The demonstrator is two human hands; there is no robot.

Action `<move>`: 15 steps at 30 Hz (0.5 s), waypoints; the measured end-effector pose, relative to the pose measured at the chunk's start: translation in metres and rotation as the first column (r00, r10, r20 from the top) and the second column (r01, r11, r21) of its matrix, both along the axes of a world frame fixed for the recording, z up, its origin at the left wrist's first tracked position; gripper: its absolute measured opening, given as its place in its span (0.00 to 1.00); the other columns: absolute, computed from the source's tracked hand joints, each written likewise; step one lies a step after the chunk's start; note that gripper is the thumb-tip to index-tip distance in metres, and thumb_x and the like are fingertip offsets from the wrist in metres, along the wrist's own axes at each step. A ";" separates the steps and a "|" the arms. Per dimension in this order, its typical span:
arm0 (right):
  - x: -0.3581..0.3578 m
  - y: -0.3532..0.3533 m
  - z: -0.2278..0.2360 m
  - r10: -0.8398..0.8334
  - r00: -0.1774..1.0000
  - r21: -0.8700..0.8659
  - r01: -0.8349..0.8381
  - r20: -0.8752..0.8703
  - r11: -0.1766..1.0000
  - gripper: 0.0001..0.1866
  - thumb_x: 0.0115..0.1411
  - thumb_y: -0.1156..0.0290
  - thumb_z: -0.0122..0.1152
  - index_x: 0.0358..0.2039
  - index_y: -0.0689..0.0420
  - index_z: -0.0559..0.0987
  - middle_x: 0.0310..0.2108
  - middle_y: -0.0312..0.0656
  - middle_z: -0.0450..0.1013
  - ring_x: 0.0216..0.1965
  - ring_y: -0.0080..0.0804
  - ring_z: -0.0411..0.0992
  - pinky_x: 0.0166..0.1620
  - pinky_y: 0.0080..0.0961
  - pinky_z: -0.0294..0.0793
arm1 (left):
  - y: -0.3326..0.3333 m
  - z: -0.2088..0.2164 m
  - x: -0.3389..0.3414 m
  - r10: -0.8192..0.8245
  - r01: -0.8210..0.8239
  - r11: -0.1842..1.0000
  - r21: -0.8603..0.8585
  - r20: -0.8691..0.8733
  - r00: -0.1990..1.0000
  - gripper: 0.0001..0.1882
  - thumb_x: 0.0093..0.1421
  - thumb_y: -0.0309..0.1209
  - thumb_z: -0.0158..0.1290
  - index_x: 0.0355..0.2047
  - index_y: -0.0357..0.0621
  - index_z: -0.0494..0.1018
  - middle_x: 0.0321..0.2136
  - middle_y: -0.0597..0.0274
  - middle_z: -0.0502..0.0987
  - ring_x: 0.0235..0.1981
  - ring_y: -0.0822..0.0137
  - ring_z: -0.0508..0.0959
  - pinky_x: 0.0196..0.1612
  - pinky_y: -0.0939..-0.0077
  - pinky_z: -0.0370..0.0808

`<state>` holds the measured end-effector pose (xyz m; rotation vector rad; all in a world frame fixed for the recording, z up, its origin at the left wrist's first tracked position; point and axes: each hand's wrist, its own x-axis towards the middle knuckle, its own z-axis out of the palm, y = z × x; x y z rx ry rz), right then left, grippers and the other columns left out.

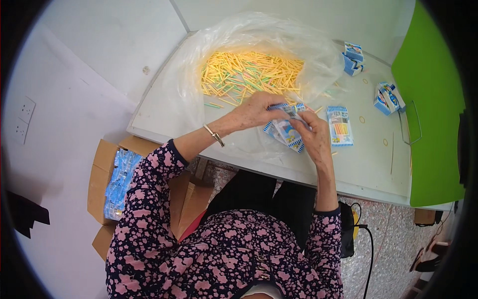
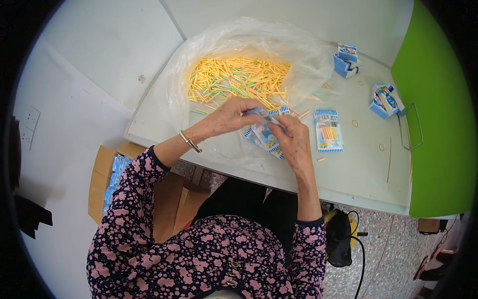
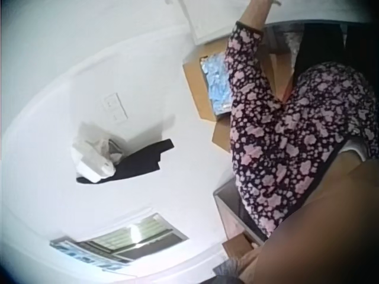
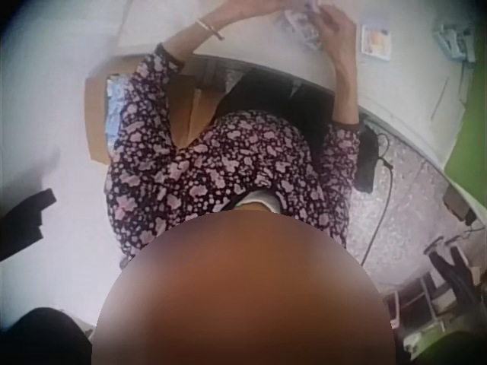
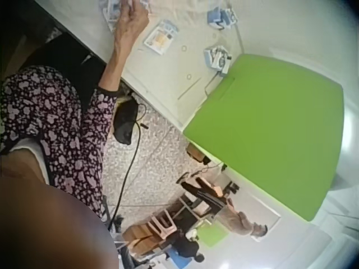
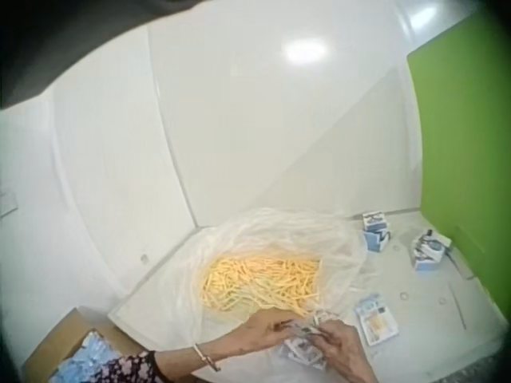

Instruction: Packaging plastic straws into small plastic packets at a workbench.

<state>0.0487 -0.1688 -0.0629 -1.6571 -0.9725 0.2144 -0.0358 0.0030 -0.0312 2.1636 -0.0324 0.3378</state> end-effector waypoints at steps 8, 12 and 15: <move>-0.012 0.003 -0.016 0.063 0.947 0.051 -0.049 -0.314 0.997 0.08 0.54 0.71 0.57 0.30 0.64 0.77 0.18 0.32 0.67 0.21 0.15 0.60 0.24 0.16 0.60 | 0.001 -0.012 -0.008 0.015 -0.010 0.988 0.154 -0.032 0.999 0.09 0.55 0.31 0.52 0.29 0.35 0.73 0.19 0.55 0.74 0.21 0.72 0.72 0.26 0.75 0.68; -0.012 0.007 -0.019 0.083 0.942 -0.047 -0.104 -0.326 0.994 0.08 0.55 0.72 0.57 0.31 0.65 0.77 0.18 0.33 0.68 0.21 0.17 0.61 0.25 0.17 0.62 | 0.007 -0.023 -0.012 0.002 -0.022 0.968 0.249 0.078 0.997 0.09 0.56 0.31 0.52 0.28 0.36 0.71 0.19 0.50 0.72 0.19 0.62 0.71 0.24 0.72 0.67; -0.012 0.009 -0.022 0.104 0.945 -0.012 -0.113 -0.309 0.993 0.08 0.54 0.72 0.58 0.30 0.65 0.77 0.18 0.33 0.68 0.21 0.16 0.61 0.25 0.16 0.61 | 0.009 -0.026 -0.012 -0.003 -0.043 0.935 0.353 0.127 0.992 0.08 0.56 0.30 0.51 0.28 0.37 0.71 0.19 0.49 0.72 0.19 0.55 0.71 0.24 0.69 0.66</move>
